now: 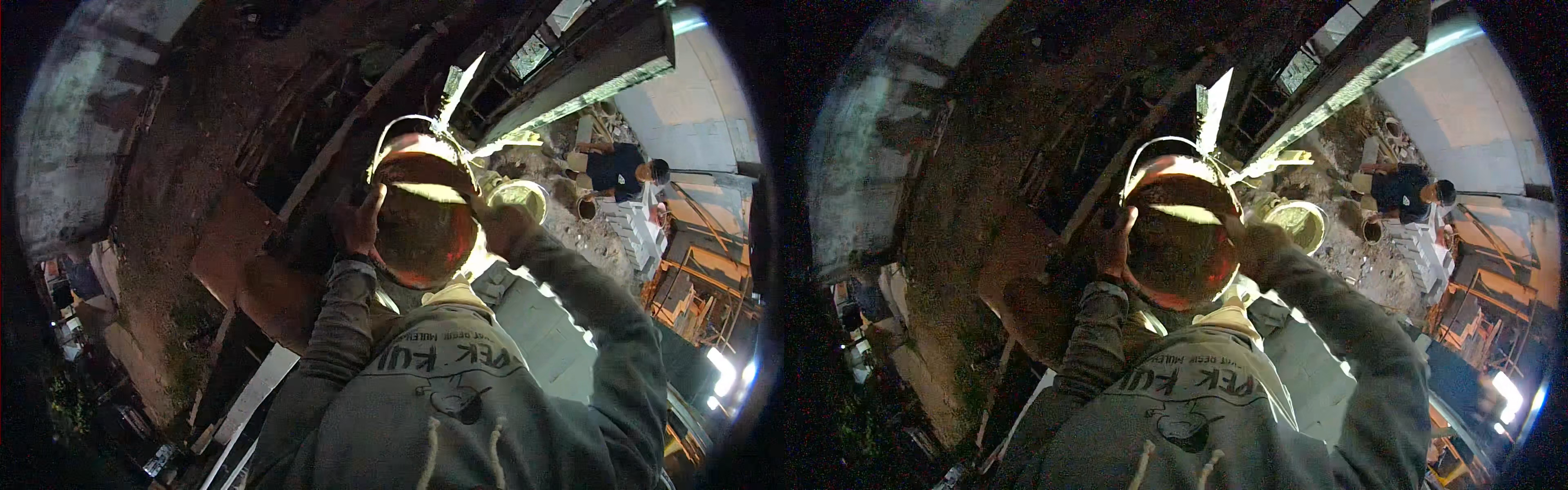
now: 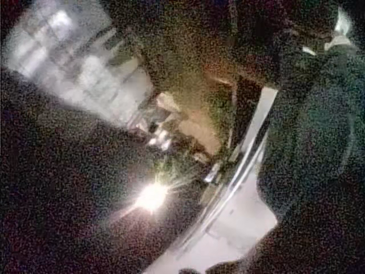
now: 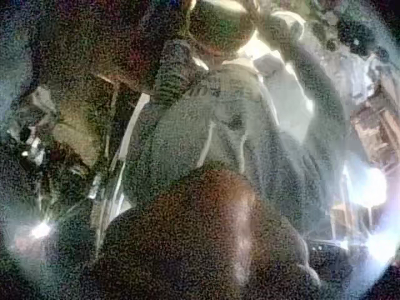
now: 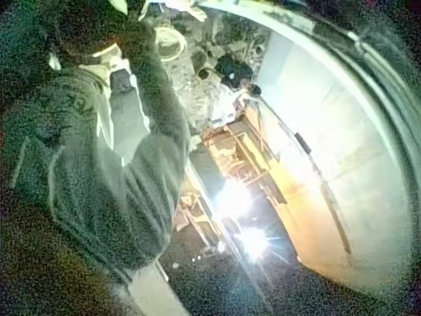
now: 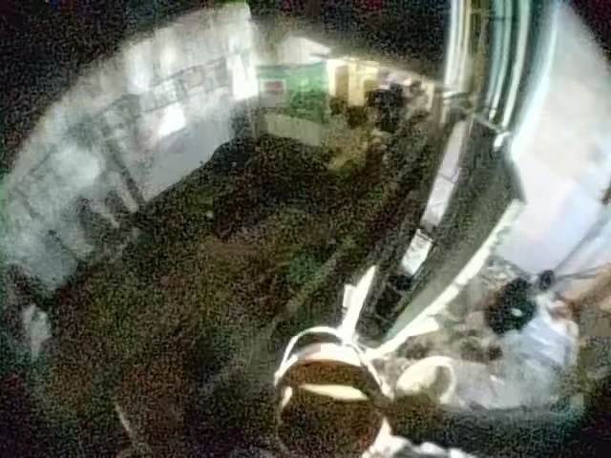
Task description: The person steps onto an elevated platform while holding a bucket, then scoops and works mortar inside the bucket using a trowel.
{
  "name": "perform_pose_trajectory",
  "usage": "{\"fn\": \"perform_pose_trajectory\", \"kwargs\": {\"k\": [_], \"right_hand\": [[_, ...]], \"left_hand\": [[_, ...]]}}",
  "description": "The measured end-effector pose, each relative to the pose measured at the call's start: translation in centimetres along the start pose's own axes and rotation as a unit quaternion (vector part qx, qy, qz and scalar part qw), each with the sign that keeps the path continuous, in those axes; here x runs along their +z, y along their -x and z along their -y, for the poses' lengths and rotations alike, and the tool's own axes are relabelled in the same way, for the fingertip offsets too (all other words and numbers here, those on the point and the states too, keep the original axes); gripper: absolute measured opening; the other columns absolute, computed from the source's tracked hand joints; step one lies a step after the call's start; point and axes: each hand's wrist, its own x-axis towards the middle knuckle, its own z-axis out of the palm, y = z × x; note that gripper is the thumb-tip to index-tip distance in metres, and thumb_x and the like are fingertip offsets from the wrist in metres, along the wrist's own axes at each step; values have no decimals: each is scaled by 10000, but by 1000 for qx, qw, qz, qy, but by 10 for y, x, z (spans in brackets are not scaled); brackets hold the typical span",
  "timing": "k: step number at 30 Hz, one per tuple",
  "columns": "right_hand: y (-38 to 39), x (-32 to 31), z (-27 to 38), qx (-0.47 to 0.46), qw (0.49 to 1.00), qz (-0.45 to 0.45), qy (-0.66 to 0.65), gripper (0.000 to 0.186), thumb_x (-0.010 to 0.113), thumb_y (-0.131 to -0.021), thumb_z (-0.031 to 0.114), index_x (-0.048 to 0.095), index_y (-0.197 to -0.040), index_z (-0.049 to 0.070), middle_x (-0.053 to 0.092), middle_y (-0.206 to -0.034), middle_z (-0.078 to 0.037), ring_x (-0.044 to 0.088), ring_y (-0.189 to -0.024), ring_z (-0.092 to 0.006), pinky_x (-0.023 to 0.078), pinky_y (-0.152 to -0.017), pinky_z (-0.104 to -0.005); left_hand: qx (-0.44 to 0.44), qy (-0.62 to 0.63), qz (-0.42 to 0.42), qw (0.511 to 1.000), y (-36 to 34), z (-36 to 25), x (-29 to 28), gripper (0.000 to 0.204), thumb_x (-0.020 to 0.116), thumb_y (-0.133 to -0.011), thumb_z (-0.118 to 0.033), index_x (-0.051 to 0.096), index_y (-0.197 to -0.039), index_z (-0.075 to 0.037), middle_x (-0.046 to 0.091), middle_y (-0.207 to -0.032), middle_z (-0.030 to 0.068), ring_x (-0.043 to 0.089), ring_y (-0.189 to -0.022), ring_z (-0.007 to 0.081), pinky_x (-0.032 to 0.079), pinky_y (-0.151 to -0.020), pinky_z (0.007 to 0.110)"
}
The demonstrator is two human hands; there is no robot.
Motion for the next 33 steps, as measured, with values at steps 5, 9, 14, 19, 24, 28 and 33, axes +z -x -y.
{"fn": "perform_pose_trajectory", "kwargs": {"k": [5,9,14,19,24,28,33], "right_hand": [[-128,46,4,83,989,-36,-117,287,477,-861,333,596,-771,87,594,-733,-103,581,-661,-200,467,-582,-342],[-148,86,28,82,992,-55,-79,359,405,-872,296,642,-834,29,635,-786,-177,604,-679,-306,469,-607,-420],[-101,97,37,-50,988,113,94,265,435,-862,202,593,-1058,120,635,-828,-184,644,-765,-286,512,-589,-412],[-55,65,12,-176,972,37,153,281,461,-812,164,567,-1066,110,629,-744,-130,635,-669,-261,500,-520,-389],[-58,33,-18,-184,949,-198,163,208,527,-718,241,581,-862,101,584,-671,-92,588,-606,-287,444,-510,-417],[-82,45,-29,-128,970,-120,166,238,516,-721,322,610,-806,120,624,-761,-110,604,-690,-263,455,-584,-410],[-110,119,-41,-185,978,-22,91,355,464,-801,413,652,-888,126,651,-845,-104,626,-773,-251,482,-631,-390]], "left_hand": [[137,-77,-96,983,26,-12,12,396,698,-699,-327,619,-949,-30,637,-829,132,608,-762,265,468,-701,379],[60,-136,-64,987,36,-8,7,518,719,-678,-370,587,-1054,-38,575,-1045,174,537,-999,296,416,-865,414],[127,-30,-138,982,45,10,2,487,710,-679,-386,601,-994,-31,617,-948,154,589,-865,285,459,-759,422],[55,-1,-135,989,53,24,0,487,712,-663,-402,616,-968,-34,631,-940,137,600,-864,272,466,-729,433],[65,54,-143,986,60,26,0,513,708,-660,-422,612,-965,-21,626,-922,158,598,-851,291,462,-733,443],[-34,23,-119,992,70,24,-5,495,711,-677,-373,603,-1015,-27,622,-956,159,593,-871,291,456,-773,432],[-67,18,-151,986,81,15,-6,414,697,-711,-305,606,-1028,-56,620,-989,143,591,-883,270,455,-801,420]]}}
